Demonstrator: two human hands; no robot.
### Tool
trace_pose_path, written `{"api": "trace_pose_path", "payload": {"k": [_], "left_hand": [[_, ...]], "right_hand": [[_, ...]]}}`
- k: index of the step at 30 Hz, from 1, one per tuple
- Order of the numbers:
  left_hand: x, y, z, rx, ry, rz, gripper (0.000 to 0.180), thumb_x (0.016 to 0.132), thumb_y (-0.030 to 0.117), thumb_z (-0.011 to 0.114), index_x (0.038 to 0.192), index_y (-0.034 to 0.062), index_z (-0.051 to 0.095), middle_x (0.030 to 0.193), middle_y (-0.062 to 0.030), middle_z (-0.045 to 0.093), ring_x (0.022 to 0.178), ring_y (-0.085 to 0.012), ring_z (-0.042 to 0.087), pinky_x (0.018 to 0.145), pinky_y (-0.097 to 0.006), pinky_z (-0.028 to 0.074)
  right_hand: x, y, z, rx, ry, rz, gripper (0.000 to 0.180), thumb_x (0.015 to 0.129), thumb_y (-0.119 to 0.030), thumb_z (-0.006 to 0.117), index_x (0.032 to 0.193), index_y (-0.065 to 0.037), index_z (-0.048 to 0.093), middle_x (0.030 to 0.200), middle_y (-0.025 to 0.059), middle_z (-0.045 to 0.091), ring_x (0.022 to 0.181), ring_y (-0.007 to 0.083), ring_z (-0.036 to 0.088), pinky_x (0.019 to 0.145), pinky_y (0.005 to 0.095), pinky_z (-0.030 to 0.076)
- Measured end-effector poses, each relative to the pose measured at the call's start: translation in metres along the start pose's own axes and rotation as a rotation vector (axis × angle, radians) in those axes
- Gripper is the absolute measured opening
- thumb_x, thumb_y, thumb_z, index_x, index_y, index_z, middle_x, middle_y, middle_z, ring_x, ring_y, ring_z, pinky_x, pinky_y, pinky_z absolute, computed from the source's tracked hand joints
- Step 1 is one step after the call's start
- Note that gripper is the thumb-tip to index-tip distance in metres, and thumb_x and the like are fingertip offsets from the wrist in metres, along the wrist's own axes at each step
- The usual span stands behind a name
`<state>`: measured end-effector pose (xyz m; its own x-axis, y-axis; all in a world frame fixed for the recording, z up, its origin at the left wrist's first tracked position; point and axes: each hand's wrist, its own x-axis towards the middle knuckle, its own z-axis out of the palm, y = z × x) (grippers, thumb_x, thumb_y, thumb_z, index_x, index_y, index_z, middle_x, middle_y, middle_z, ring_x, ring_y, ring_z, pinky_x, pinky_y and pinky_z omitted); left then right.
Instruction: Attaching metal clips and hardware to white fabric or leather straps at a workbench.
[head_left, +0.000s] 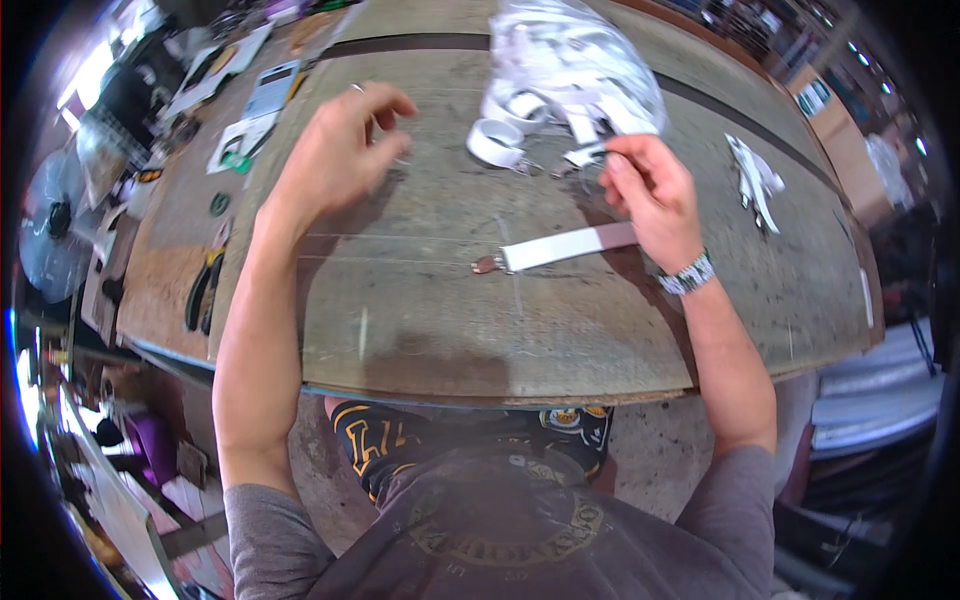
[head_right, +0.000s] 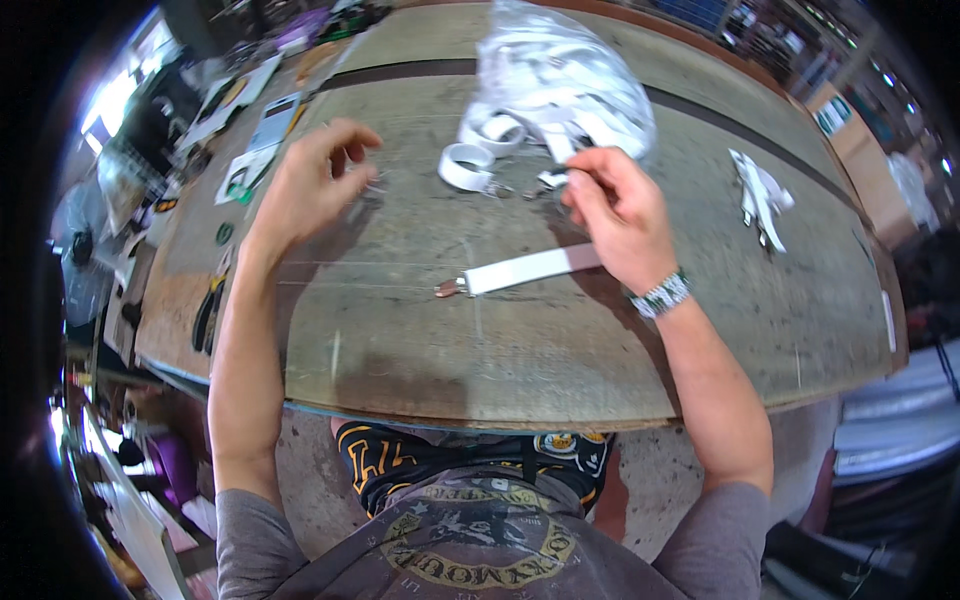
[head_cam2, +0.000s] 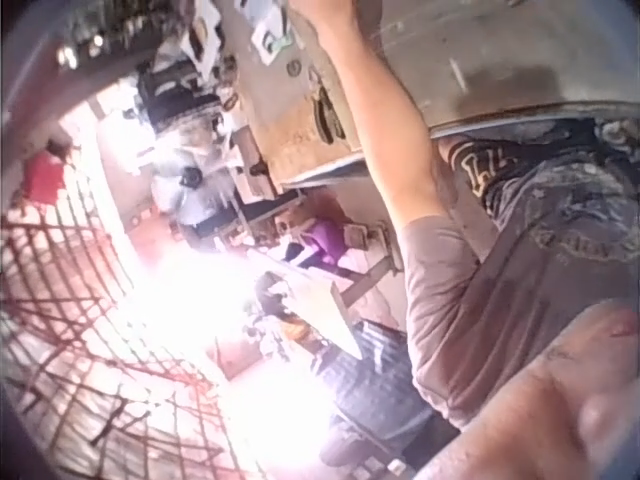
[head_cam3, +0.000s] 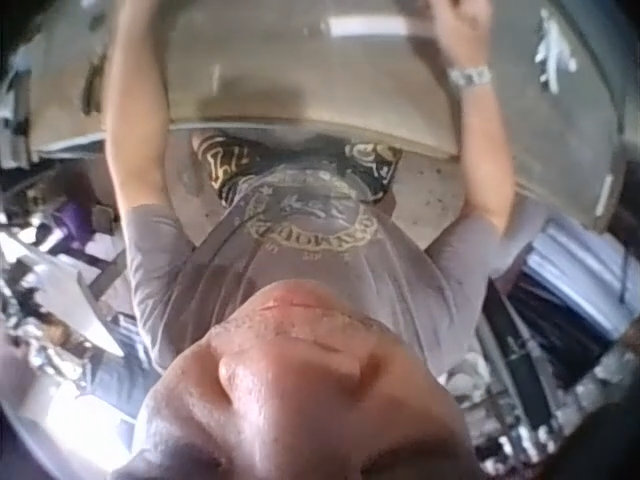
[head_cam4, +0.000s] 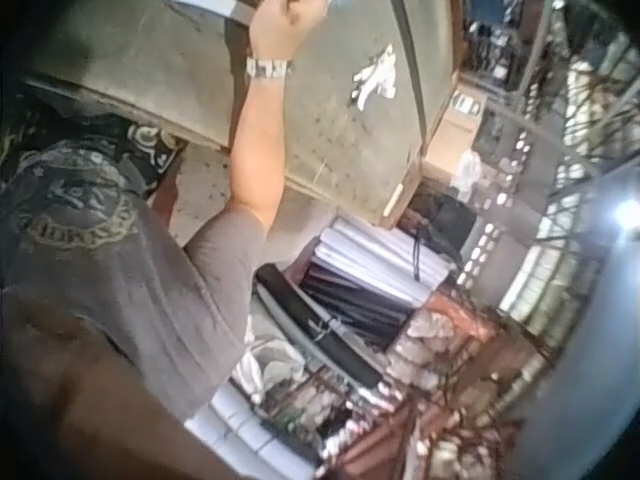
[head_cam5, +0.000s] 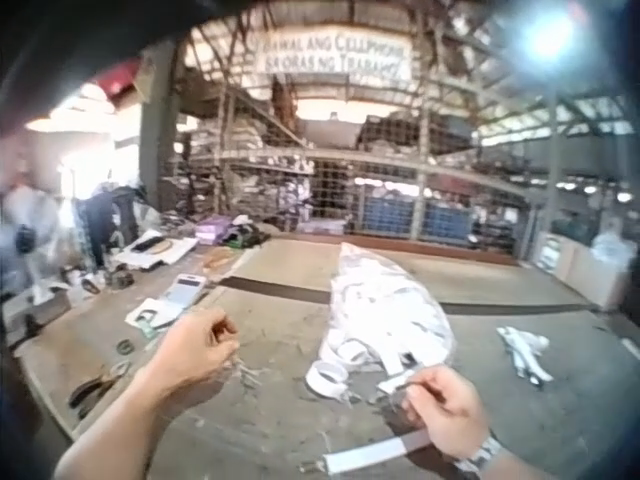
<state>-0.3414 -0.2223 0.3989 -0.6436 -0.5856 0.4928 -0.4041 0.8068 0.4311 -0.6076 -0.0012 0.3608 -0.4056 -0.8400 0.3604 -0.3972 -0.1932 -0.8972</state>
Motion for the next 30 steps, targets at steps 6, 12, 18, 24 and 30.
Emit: {"api": "trace_pose_path", "payload": {"k": [6, 12, 18, 24, 30], "left_hand": [[-0.035, 0.082, 0.023, -0.206, -0.509, 0.423, 0.042, 0.075, 0.004, 0.069, 0.116, 0.0045, 0.068, 0.106, -0.0132, 0.063, 0.098, -0.0333, 0.066, 0.085, -0.042, 0.054], [-0.048, 0.089, 0.045, -0.159, -0.407, 0.581, 0.025, 0.079, 0.007, 0.075, 0.104, 0.0034, 0.069, 0.101, -0.0117, 0.061, 0.090, -0.0333, 0.065, 0.078, -0.044, 0.054], [-0.048, 0.089, 0.051, -0.091, -0.361, 0.691, 0.013, 0.083, 0.007, 0.077, 0.092, 0.0036, 0.067, 0.088, -0.0089, 0.062, 0.087, -0.0313, 0.065, 0.074, -0.044, 0.053], [-0.049, 0.085, 0.050, -0.250, -0.401, 0.490, 0.010, 0.091, 0.009, 0.073, 0.093, 0.0026, 0.065, 0.088, -0.0125, 0.064, 0.084, -0.0343, 0.064, 0.075, -0.046, 0.051], [-0.042, 0.072, 0.049, -0.354, -0.478, 0.358, 0.012, 0.095, 0.013, 0.068, 0.095, 0.0007, 0.065, 0.087, -0.0152, 0.065, 0.086, -0.0357, 0.065, 0.076, -0.045, 0.049]], "right_hand": [[0.001, 0.006, -0.009, -0.037, 0.011, -0.029, 0.014, 0.103, -0.008, 0.061, 0.113, 0.001, 0.064, 0.089, 0.0031, 0.070, 0.075, 0.0069, 0.063, 0.065, 0.0237, 0.051], [0.002, 0.003, -0.009, -0.048, 0.014, -0.045, 0.014, 0.104, -0.009, 0.061, 0.113, 0.001, 0.064, 0.089, 0.0028, 0.071, 0.076, 0.0073, 0.065, 0.066, 0.0239, 0.052], [0.001, 0.006, -0.009, -0.064, 0.002, -0.043, 0.014, 0.104, -0.009, 0.061, 0.113, 0.000, 0.064, 0.090, 0.0027, 0.071, 0.077, 0.0070, 0.065, 0.066, 0.0242, 0.053], [0.001, 0.003, -0.007, -0.053, -0.005, -0.014, 0.014, 0.104, -0.009, 0.061, 0.113, 0.000, 0.064, 0.090, 0.0027, 0.070, 0.077, 0.0072, 0.064, 0.066, 0.0241, 0.052], [-0.005, -0.009, -0.002, -0.012, -0.038, 0.017, 0.014, 0.105, -0.011, 0.060, 0.114, 0.000, 0.063, 0.088, 0.0011, 0.068, 0.075, 0.0068, 0.062, 0.065, 0.0232, 0.050]]}}
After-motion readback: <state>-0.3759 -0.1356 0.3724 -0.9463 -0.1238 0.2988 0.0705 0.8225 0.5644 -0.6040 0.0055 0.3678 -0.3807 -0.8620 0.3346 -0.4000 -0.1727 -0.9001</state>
